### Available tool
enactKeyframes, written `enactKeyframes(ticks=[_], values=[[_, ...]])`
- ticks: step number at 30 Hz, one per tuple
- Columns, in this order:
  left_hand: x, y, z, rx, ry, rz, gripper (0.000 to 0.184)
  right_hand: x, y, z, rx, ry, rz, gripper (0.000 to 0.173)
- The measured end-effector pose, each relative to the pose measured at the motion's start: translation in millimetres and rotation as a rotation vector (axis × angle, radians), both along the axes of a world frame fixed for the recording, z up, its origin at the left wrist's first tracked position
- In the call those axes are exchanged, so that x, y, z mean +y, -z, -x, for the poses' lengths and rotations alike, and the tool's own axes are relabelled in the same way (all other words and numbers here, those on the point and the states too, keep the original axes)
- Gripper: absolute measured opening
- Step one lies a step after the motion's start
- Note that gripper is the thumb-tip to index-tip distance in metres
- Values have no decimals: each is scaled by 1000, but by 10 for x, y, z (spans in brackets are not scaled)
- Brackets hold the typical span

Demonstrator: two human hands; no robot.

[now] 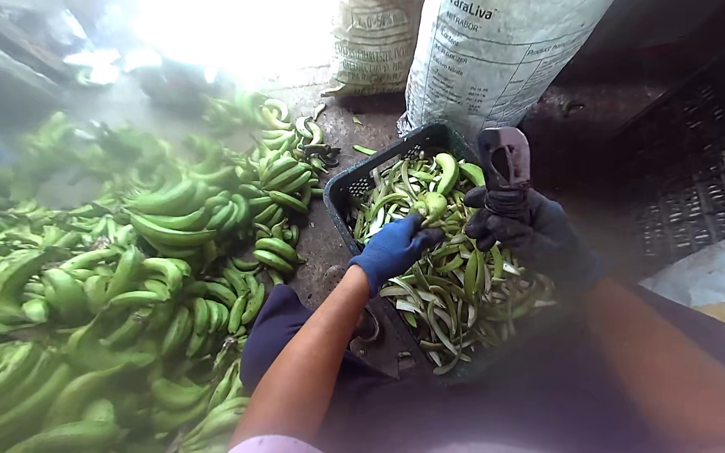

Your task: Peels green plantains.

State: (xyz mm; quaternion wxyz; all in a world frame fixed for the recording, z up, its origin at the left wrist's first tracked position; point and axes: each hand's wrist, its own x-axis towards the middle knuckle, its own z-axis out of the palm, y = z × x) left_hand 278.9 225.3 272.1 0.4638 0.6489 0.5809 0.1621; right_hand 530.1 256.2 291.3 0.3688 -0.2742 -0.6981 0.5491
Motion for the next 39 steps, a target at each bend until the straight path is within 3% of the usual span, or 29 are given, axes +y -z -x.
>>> enactKeyframes(ticks=[4,7,10,14,16,20,22,25,28,32,35,39], values=[[9,-201,-67,-630,-178,125,39,53,57,-61,91,31,355,37],[-43,-313,-108,-728,-79,73,40,168,-6,-50,251,40,692,53],[-149,-452,-175,-736,56,119,37,207,2,-38,534,-71,746,57],[-112,-472,-148,-669,180,289,29,303,-34,-20,753,-446,648,59],[-45,-377,-102,-496,147,346,34,295,-86,7,696,-371,655,60],[5,-356,-58,35,25,185,37,261,95,54,489,-134,530,51],[45,-371,13,130,-93,138,45,242,-23,192,518,-22,479,42],[70,-442,93,92,-268,57,63,284,-145,271,487,89,298,37],[-8,-488,29,177,-377,-136,79,268,-193,283,356,72,142,45],[10,-493,-172,233,-313,-310,87,24,-246,410,-33,112,37,40],[208,-347,-309,216,-265,-277,100,-15,-100,396,-70,-2,109,37],[353,-124,-177,85,-276,-110,73,48,19,214,-16,35,299,41]])
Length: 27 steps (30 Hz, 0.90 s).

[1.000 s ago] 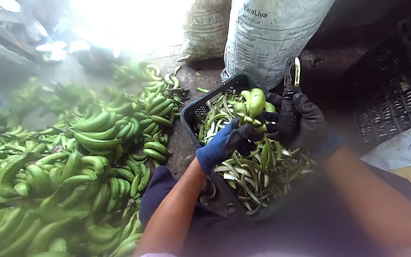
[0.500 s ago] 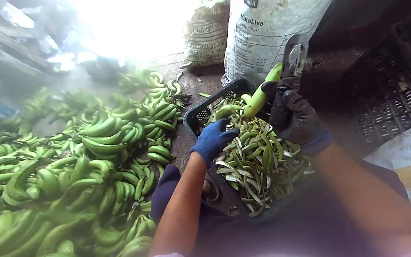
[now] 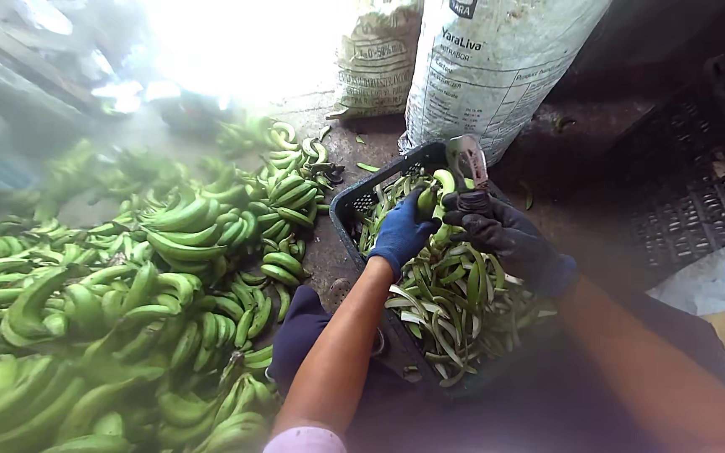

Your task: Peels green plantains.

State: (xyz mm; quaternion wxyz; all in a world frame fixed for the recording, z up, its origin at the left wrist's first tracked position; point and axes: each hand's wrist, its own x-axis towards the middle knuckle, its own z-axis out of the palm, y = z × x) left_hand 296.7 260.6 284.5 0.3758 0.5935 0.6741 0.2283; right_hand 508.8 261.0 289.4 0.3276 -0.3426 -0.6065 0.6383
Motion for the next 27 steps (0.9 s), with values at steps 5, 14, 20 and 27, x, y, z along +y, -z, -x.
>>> enactKeyframes(ticks=[5,14,20,27], values=[[-37,-8,36,-344,-315,-60,58,-3,63,-25,-334,116,247,32],[88,37,-59,-1011,-622,-133,64,-139,-25,89,-320,175,17,44],[55,49,-117,-1023,-569,-121,72,28,136,64,-492,184,6,37],[-50,-52,-74,-828,-434,-222,59,69,200,13,-546,1,198,33]])
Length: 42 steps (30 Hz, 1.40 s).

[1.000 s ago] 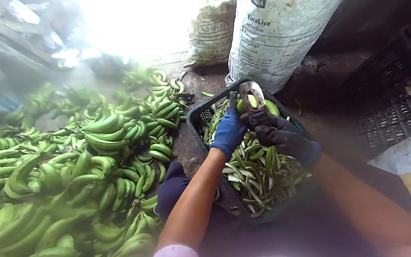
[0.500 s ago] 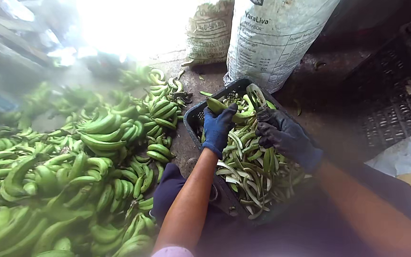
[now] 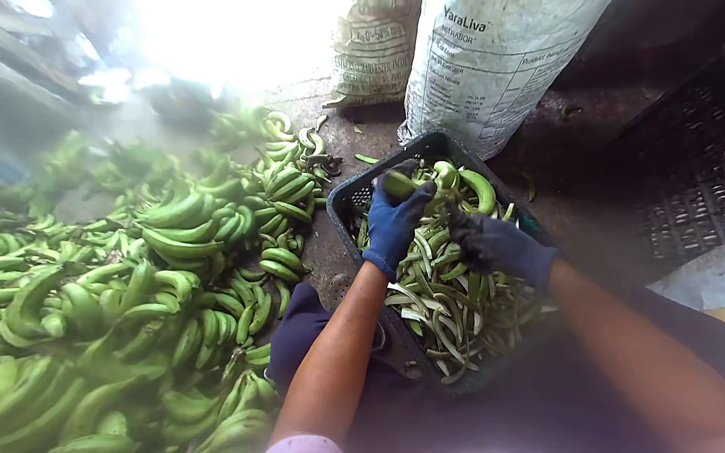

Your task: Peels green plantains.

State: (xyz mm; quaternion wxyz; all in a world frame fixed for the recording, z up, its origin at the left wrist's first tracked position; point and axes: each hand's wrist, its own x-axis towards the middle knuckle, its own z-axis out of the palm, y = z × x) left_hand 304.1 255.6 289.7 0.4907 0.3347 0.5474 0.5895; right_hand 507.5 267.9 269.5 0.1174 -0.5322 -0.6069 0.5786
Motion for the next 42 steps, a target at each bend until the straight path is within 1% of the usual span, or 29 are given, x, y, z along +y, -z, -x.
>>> enactKeyframes(ticks=[1,2,4,6,7,8,9,11,16,18,20,22,23,25,26,27,28,29,30,31,33,34,35,36,37,39,40,41,42], values=[[17,-16,48,-19,41,-29,59,19,-8,25,-31,-4,88,30],[25,-36,99,-24,80,-65,61,15,-42,10,-12,3,103,31],[33,-86,191,22,101,-86,64,-4,-70,-81,123,19,-36,35],[13,-137,236,62,117,-41,71,-4,-113,-133,210,0,-209,41],[3,-158,248,29,137,-17,76,-7,-153,-140,196,-26,-287,44],[-3,-185,246,-9,160,-8,75,-11,-184,-143,151,-69,-374,48],[-9,-208,241,-17,179,-12,73,-20,-203,-147,108,-120,-446,54],[-7,-220,240,46,175,-37,73,-66,-219,-102,75,-196,-541,60],[14,-276,184,95,76,-152,58,-164,-264,-86,15,-314,-785,61],[7,-297,166,140,75,-183,56,-146,-260,-118,-13,-342,-903,60],[-43,-341,114,132,86,-201,52,-110,-266,-138,-52,-354,-1004,60],[-172,-397,8,101,100,-181,45,-63,-334,-129,-91,-334,-1009,58],[-257,-414,-37,127,147,-156,43,-14,-382,-127,-110,-298,-988,57],[-414,-418,-90,238,307,-120,49,146,-470,-147,-120,-181,-922,55],[-449,-433,-112,233,396,-101,49,240,-482,-189,-140,-125,-892,54],[-458,-447,-123,176,474,-77,49,310,-496,-242,-170,-73,-860,54],[-449,-446,-125,75,516,-42,47,345,-499,-300,-198,-32,-833,57],[-430,-444,-111,-20,518,-6,43,331,-509,-334,-197,-17,-834,60],[-398,-462,-70,-72,511,3,40,265,-538,-332,-168,-29,-840,62],[-356,-453,-18,-63,465,-16,40,160,-580,-307,-123,-71,-834,60],[-234,-405,40,45,252,-85,39,-34,-548,-238,-35,-220,-880,57],[-177,-382,38,71,148,-102,41,-75,-477,-222,-27,-297,-909,58],[-144,-361,16,66,82,-113,41,-78,-401,-212,-44,-342,-928,59],[-144,-343,-21,57,65,-119,41,-44,-364,-206,-63,-358,-928,59],[-188,-332,-50,93,116,-123,41,27,-359,-217,-82,-342,-923,56],[-344,-380,-61,262,359,-114,45,230,-403,-271,-110,-228,-904,53],[-386,-400,-75,274,459,-109,47,317,-426,-311,-130,-163,-912,52],[-396,-408,-89,226,524,-89,49,372,-436,-358,-160,-113,-904,54],[-378,-394,-102,164,525,-82,50,386,-442,-383,-169,-84,-915,56]])
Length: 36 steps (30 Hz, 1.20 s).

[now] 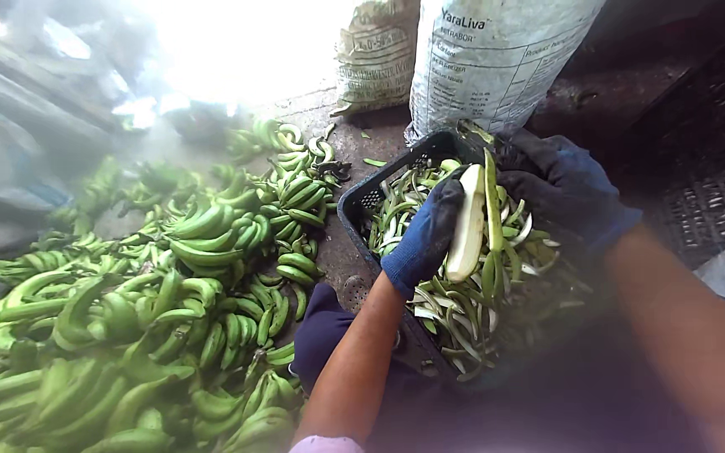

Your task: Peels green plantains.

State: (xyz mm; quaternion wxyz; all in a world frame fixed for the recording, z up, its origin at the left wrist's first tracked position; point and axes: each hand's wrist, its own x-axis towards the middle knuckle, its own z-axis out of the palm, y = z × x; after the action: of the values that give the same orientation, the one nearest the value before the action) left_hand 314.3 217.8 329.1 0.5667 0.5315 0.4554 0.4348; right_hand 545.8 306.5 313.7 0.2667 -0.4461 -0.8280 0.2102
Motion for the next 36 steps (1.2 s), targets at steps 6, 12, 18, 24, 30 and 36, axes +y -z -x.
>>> enactKeyframes(ticks=[6,12,18,24,30,36], values=[[290,47,21,-7,-597,-42,41,-438,63,203,-64,-264,-176,58],[81,-42,-89,-88,-118,-6,36,-126,0,66,25,-65,52,54],[216,80,-109,-351,-203,125,35,-267,-66,127,-20,-61,33,52],[364,-46,-62,-621,-696,138,37,-430,151,275,-47,-243,-331,52],[234,80,-102,-351,-553,-85,34,-387,79,224,-104,-159,-266,53],[259,25,-243,-23,-363,21,48,-287,3,90,-112,-25,-24,57]])
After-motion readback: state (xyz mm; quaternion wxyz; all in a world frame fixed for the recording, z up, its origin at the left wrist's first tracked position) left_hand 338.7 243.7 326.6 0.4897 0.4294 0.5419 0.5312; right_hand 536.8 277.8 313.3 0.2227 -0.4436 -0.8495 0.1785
